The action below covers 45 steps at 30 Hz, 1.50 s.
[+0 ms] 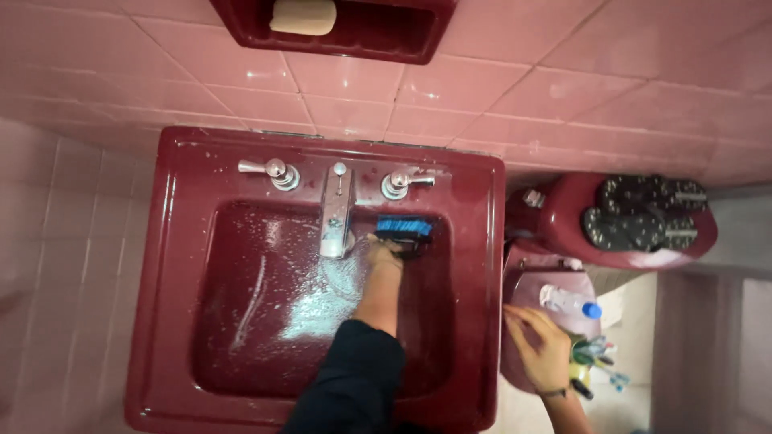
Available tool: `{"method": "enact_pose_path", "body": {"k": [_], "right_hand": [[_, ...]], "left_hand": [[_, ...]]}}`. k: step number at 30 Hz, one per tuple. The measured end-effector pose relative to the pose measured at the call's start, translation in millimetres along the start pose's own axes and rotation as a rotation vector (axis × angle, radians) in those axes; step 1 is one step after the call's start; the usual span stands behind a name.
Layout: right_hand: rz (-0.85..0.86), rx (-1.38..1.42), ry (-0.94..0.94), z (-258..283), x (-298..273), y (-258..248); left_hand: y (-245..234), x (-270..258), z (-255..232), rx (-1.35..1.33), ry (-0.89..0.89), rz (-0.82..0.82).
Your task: Cleaning a bathroom sink and nearby tiles using a sponge, brush, and cleaning liquid.
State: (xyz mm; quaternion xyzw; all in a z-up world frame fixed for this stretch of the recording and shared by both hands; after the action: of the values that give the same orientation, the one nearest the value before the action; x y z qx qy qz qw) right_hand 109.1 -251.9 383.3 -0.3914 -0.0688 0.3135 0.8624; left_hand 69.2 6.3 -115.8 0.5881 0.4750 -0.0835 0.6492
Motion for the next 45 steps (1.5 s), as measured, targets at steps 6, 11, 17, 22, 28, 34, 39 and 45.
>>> {"method": "enact_pose_path", "body": {"k": [6, 11, 17, 22, 28, 34, 39, 45], "right_hand": [[-0.002, 0.046, 0.109, -28.7, 7.7, -16.0], [0.069, 0.061, -0.024, 28.1, 32.6, -24.0], [0.047, 0.099, -0.047, 19.7, 38.6, -25.9], [0.089, 0.207, 0.071, -5.0, 23.0, -12.6], [0.082, 0.186, -0.065, 34.0, 48.1, -16.6], [0.121, 0.229, -0.035, 34.0, 51.6, 5.8], [0.132, 0.225, -0.068, 37.0, 55.7, 3.9], [-0.134, -0.15, -0.187, 39.7, 44.0, -6.6]], "left_hand": [[51.8, -82.4, 34.8, 0.327, -0.074, -0.533], [110.8, -134.5, 11.6, 0.459, -0.131, -0.552], [90.0, -63.3, 13.4, 0.295, -0.011, -0.355], [91.3, -106.0, -0.5, 0.198, -0.045, -0.219], [86.7, -81.2, -25.1, -0.055, 0.025, -0.043], [122.8, -112.6, -3.9, 0.018, -0.058, 0.053], [94.6, -93.4, -32.8, 0.027, -0.031, 0.169], [157.1, -172.1, -87.4, 0.518, 0.252, -0.092]]}}
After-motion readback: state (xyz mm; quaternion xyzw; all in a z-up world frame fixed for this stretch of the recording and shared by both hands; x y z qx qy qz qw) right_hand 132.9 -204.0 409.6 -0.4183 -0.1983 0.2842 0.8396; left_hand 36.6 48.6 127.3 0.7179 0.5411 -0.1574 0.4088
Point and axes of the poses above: each hand's wrist, its own x-axis towards the middle knuckle, its own y-axis out of the palm, z = x × y, the point moved 6 cm from there along x, towards the middle knuckle, and after that the axes turned 9 degrees about z, right-handed, at the moved point
